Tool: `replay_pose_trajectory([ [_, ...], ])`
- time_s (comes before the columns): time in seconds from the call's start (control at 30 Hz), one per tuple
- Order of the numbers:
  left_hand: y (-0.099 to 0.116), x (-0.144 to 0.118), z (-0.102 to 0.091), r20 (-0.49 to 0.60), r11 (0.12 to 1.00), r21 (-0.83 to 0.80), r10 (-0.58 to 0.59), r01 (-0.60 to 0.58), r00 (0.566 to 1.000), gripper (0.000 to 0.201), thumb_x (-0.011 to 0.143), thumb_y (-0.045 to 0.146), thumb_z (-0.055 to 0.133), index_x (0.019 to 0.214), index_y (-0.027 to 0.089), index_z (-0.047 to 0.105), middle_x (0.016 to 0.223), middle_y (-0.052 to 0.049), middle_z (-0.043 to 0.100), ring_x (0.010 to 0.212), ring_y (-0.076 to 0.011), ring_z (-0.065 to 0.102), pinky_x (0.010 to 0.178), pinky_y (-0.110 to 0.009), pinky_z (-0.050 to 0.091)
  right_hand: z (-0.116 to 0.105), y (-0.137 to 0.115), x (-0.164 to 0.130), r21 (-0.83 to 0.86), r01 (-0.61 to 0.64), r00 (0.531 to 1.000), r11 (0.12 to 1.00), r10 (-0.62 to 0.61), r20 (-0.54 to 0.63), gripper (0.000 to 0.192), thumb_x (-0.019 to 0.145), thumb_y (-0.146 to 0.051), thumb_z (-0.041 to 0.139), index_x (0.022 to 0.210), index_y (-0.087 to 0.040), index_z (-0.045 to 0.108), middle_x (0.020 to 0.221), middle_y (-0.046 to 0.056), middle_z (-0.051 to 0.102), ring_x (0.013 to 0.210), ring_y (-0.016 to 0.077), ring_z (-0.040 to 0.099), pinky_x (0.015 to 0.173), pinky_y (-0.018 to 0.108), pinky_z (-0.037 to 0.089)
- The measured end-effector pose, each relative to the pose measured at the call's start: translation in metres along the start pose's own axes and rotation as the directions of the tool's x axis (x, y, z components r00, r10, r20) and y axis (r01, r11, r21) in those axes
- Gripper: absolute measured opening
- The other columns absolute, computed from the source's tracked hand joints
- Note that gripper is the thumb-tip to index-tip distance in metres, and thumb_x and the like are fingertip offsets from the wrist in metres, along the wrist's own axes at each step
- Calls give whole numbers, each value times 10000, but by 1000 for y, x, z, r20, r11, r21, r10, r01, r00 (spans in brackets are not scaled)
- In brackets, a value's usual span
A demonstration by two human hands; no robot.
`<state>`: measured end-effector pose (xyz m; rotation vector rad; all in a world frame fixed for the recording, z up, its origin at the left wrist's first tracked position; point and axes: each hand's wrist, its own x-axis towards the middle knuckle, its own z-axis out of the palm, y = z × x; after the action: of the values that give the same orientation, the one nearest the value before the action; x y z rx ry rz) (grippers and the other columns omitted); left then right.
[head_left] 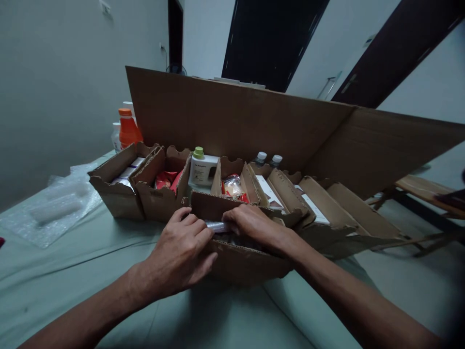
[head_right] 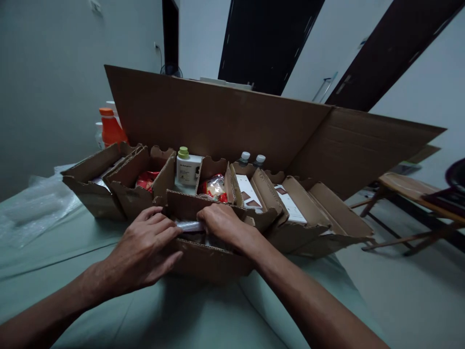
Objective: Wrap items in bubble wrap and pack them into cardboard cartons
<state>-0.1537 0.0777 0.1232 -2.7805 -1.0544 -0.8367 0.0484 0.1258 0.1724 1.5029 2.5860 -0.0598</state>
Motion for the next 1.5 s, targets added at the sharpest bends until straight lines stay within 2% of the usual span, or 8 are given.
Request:
replay_pose_trajectory([
  [0.2, 2, -9, -5, -160, 997, -76, -8, -4, 987, 387, 867, 284, 623, 1242, 203, 572, 1238, -123, 623, 1211, -317, 541, 1113, -546, 373, -14, 10, -47, 22, -48, 972, 999, 52, -227, 154, 890, -209, 614, 936, -248, 755, 850, 31, 765, 696, 183, 683, 576, 254, 399],
  [0.3, -4, -38, -3, -336, 969, -222, -184, 113, 924, 577, 903, 261, 597, 1449, 258, 408, 1485, -115, 450, 1389, -314, 412, 1154, -507, 369, 2, 28, -116, 178, -129, 791, 976, 209, -576, 264, 945, -399, 543, 1089, -280, 730, 1040, 36, 770, 856, 225, 720, 720, 317, 508],
  [0.43, -18, -84, 22, -160, 819, -435, -480, 375, 863, 705, 934, 383, 577, 1552, 306, 246, 1597, -99, 328, 1458, -327, 341, 1180, -525, 339, 61, 35, -181, 502, -289, 523, 815, 574, -630, 376, 880, -595, 568, 993, -279, 739, 921, 42, 776, 759, 230, 715, 675, 327, 540],
  [0.73, -6, -63, 81, 161, 299, -881, -539, 366, 827, 940, 829, 602, 643, 1547, 153, 235, 1494, -171, 467, 1379, -353, 439, 1176, -498, 332, 138, -12, -106, 887, -50, 752, 459, 602, -269, 621, 785, -648, 608, 1154, -158, 706, 1177, 155, 723, 1110, 350, 654, 986, 484, 508],
  [0.93, 21, -103, 57, 169, 245, -890, -606, 384, 777, 744, 798, 624, 666, 1343, 142, 516, 1273, -144, 636, 1216, -345, 568, 1082, -468, 443, 137, -49, -137, 879, -40, 724, 476, 620, -303, 558, 781, -591, 660, 1131, -161, 719, 1155, 156, 735, 1098, 348, 666, 971, 469, 525],
  [1.13, 35, -168, -6, 118, 245, -811, -821, 532, 558, 603, 816, 600, 667, 1222, 159, 607, 1180, -121, 673, 1224, -352, 564, 1121, -481, 402, 86, -106, -140, 819, 72, 744, 569, 516, -424, 605, 790, -509, 693, 1289, -173, 633, 1219, 137, 708, 1063, 309, 676, 915, 425, 561],
  [1.37, 26, -41, -58, -114, 435, -891, -494, 132, 862, 711, 864, 444, 665, 1474, 185, 409, 1421, -116, 556, 1284, -299, 530, 1101, -434, 430, 19, -66, -159, 781, -109, 565, 615, 685, -461, 512, 761, -653, 652, 936, -181, 743, 952, 112, 770, 976, 345, 694, 864, 462, 560],
  [1.5, 49, -55, -53, -61, 460, -872, -443, 168, 895, 708, 871, 433, 670, 1488, 199, 412, 1500, -129, 487, 1342, -326, 473, 1162, -471, 359, 32, -71, -200, 690, -297, 435, 660, 737, -518, 541, 729, -727, 629, 880, -222, 751, 850, 109, 769, 868, 360, 712, 733, 452, 581],
])
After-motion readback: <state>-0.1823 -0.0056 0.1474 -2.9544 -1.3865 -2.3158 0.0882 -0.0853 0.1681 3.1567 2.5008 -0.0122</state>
